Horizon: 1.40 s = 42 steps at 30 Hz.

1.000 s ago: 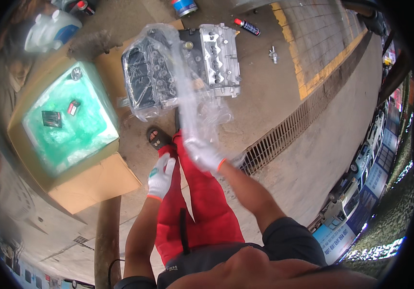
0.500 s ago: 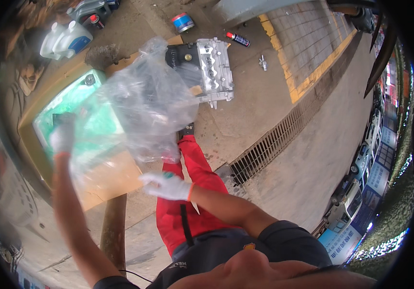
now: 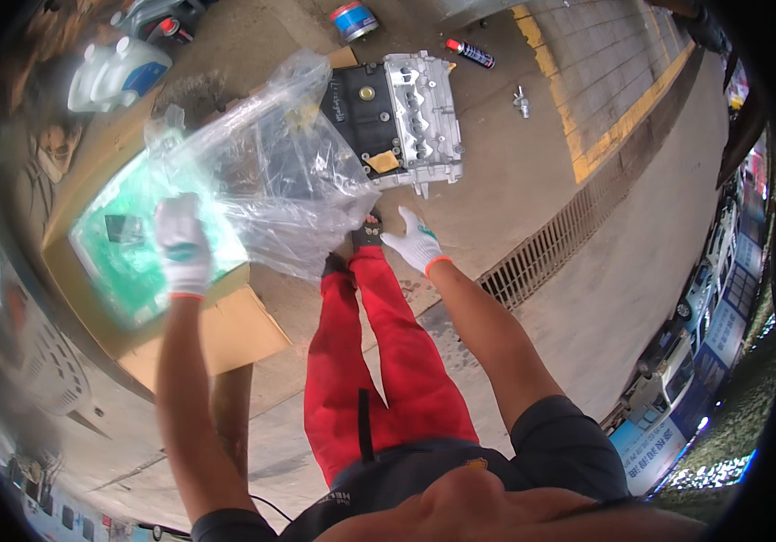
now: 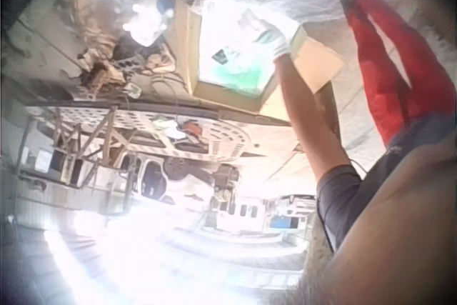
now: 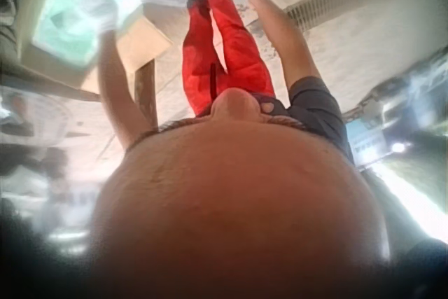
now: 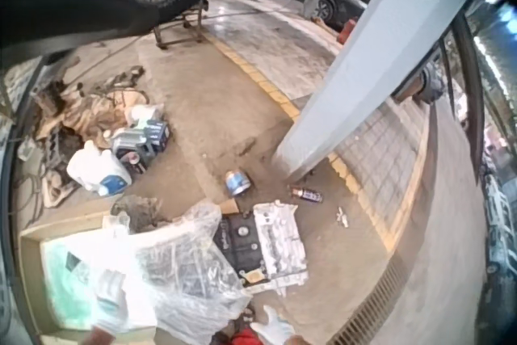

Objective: The person unpacks a boxed engine component, removes plastic wrapping and foam padding, and lifts the metal part to inspect it. The person handles the packaging materials and places them aside while examining the engine part.

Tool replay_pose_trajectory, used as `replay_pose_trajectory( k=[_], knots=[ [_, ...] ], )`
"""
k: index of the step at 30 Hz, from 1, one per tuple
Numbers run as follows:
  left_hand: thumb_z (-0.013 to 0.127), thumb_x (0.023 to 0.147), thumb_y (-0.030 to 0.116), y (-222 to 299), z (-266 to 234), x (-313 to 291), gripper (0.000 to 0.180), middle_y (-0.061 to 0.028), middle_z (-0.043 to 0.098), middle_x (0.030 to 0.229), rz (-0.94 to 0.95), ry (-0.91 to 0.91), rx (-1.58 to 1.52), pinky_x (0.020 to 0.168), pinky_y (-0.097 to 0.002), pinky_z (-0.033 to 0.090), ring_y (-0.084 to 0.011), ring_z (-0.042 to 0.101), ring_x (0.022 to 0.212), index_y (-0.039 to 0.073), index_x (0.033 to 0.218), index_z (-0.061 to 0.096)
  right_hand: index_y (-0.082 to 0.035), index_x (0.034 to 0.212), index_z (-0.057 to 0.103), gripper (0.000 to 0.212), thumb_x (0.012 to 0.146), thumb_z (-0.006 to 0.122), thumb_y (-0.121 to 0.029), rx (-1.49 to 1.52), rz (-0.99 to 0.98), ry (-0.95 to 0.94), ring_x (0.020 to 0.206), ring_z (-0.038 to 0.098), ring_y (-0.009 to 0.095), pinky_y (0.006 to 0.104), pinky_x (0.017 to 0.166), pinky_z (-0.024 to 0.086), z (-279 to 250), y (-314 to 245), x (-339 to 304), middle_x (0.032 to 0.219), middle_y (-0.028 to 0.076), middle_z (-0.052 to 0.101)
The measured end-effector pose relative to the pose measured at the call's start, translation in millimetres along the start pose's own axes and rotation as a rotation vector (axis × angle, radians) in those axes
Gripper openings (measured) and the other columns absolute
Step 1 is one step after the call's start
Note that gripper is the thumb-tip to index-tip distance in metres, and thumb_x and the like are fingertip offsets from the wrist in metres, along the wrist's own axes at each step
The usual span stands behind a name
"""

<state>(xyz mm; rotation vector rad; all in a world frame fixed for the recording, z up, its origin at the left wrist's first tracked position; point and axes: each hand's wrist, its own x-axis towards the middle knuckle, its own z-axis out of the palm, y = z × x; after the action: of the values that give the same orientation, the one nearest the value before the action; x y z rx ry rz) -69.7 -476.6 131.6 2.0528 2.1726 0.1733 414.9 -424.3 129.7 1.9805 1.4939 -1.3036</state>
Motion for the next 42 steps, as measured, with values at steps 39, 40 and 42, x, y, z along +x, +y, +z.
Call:
replay_pose_trajectory(
  k=[39,40,42],
  knots=[
    [0.05,0.105,0.031,163.7,142.6,37.4,0.042,-0.0128,0.079,0.126,0.284,-0.922,-0.398,0.1,-0.0401,0.054,-0.0287,0.075,0.117,0.008,0.126,0.078,-0.012,0.147,0.059,0.056,0.097,0.071,-0.036,0.182,-0.435,-0.161,0.138,0.06,0.04,0.0455,0.115,0.049,61.4,-47.3,73.7,0.145,0.022,0.065],
    [0.051,0.102,0.028,161.0,130.4,45.4,0.041,-0.0134,0.079,0.127,0.329,-1.089,-0.092,0.102,-0.0409,0.053,-0.0287,0.074,0.119,0.008,0.125,0.078,-0.013,0.146,0.061,0.054,0.099,0.069,-0.036,0.099,-0.37,-0.278,0.136,0.062,0.039,0.0448,0.114,0.049,68.3,-46.8,72.9,0.143,0.021,0.067],
    [0.054,0.095,0.02,116.9,147.7,32.1,0.04,-0.015,0.078,0.13,0.399,-1.366,0.296,0.107,-0.0422,0.052,-0.0285,0.072,0.123,0.009,0.125,0.079,-0.013,0.144,0.064,0.051,0.1,0.067,-0.037,0.03,-0.291,-0.422,0.132,0.065,0.038,0.0438,0.113,0.051,77.2,-46.0,60.7,0.14,0.02,0.07]
  ],
)
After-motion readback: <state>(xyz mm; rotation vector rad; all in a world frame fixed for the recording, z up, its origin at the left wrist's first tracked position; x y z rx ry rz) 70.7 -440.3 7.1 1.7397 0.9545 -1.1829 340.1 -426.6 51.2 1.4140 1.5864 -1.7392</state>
